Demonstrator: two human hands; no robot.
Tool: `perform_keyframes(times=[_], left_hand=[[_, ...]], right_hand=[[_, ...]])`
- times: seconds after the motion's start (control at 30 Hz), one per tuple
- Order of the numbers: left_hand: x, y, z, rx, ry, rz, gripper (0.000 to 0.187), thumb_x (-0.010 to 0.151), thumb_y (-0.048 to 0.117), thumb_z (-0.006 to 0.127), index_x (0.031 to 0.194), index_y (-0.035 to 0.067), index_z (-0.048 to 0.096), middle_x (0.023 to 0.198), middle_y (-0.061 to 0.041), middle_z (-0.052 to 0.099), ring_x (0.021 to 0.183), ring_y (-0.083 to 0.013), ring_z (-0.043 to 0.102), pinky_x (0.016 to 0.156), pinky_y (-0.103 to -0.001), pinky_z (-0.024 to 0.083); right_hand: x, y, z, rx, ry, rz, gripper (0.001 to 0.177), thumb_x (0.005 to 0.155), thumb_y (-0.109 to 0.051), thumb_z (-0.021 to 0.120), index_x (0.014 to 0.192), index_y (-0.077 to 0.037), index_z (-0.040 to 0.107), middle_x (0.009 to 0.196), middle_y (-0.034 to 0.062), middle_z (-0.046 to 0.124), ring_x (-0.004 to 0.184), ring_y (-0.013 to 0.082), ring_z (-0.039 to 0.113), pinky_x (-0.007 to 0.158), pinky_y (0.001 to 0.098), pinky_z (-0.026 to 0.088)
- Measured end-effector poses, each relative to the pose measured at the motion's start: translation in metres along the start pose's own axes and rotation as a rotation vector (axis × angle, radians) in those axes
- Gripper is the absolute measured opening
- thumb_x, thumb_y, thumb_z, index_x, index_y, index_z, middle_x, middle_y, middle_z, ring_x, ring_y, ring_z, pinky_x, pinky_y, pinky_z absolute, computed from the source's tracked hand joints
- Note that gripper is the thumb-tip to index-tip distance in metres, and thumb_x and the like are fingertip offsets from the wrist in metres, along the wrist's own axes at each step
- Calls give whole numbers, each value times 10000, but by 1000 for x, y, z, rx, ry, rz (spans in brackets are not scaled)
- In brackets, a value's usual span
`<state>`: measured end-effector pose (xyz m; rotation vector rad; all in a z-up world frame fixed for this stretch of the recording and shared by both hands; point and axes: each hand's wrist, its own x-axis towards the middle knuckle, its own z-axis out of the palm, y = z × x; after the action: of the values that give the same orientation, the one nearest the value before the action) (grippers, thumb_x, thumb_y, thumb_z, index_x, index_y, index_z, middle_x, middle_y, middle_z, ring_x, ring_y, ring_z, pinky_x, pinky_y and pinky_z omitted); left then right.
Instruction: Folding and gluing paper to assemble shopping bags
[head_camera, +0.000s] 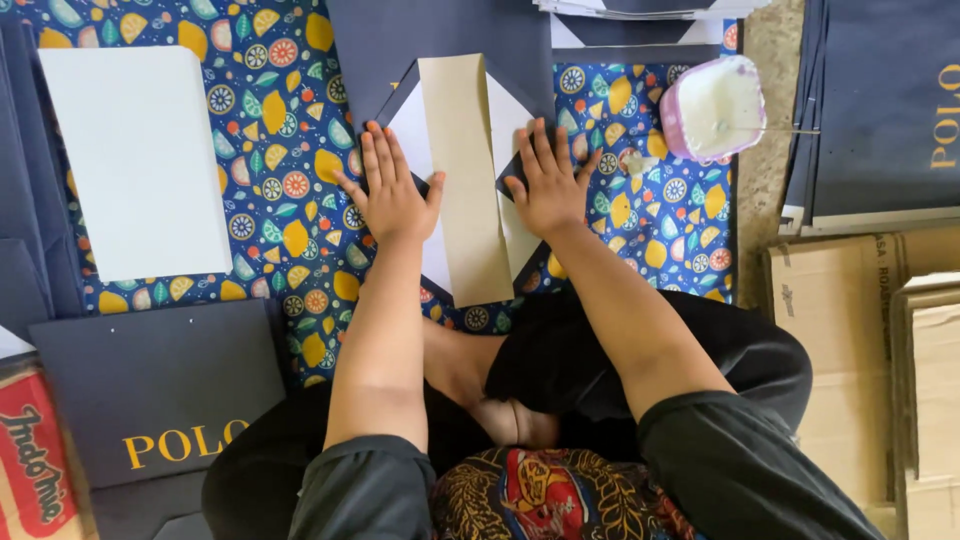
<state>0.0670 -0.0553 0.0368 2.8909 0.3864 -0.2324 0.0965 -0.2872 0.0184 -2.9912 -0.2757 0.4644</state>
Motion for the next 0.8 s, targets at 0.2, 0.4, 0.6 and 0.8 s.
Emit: perform_keyframes(times=[0.2, 0.4, 0.6, 0.8], left_hand=[[-2, -3, 9, 23, 174, -141, 877, 1027, 657, 384, 1661, 85, 183, 1737, -111, 82, 1596, -306, 27, 1121, -806, -79], [5, -10, 34, 134, 392, -72, 903, 1020, 716, 272, 1628, 49, 262, 1718, -117, 168, 1579, -358, 102, 1107, -822, -37], [-3, -1, 2, 35, 145, -103, 950, 1015, 724, 177, 1682, 50, 118, 1738, -81, 26, 1611, -330, 19, 1159, -741, -115], [0, -5, 12, 63, 160, -99, 961, 1014, 729, 242, 1678, 46, 120, 1740, -81, 37, 1613, -331, 37, 1161, -745, -99]], right_hand=[[-2, -8, -12, 37, -2, 50, 909, 989, -766, 308, 1682, -226, 75, 1760, -24, 39, 1617, 251, 14, 1219, 742, -100], [18, -8, -5, -28, 169, -7, 799, 1036, -693, 259, 1663, -202, 201, 1721, 9, 200, 1587, 286, 132, 1158, 817, -46], [44, -42, -63, -99, -150, -15, 824, 1006, -668, 120, 1662, -181, 20, 1733, -61, -66, 1588, 232, -111, 1110, 807, -133], [82, -73, -84, -83, -152, 15, 809, 1021, -644, 159, 1663, -159, 69, 1732, -64, -24, 1588, 251, -66, 1111, 825, -81]])
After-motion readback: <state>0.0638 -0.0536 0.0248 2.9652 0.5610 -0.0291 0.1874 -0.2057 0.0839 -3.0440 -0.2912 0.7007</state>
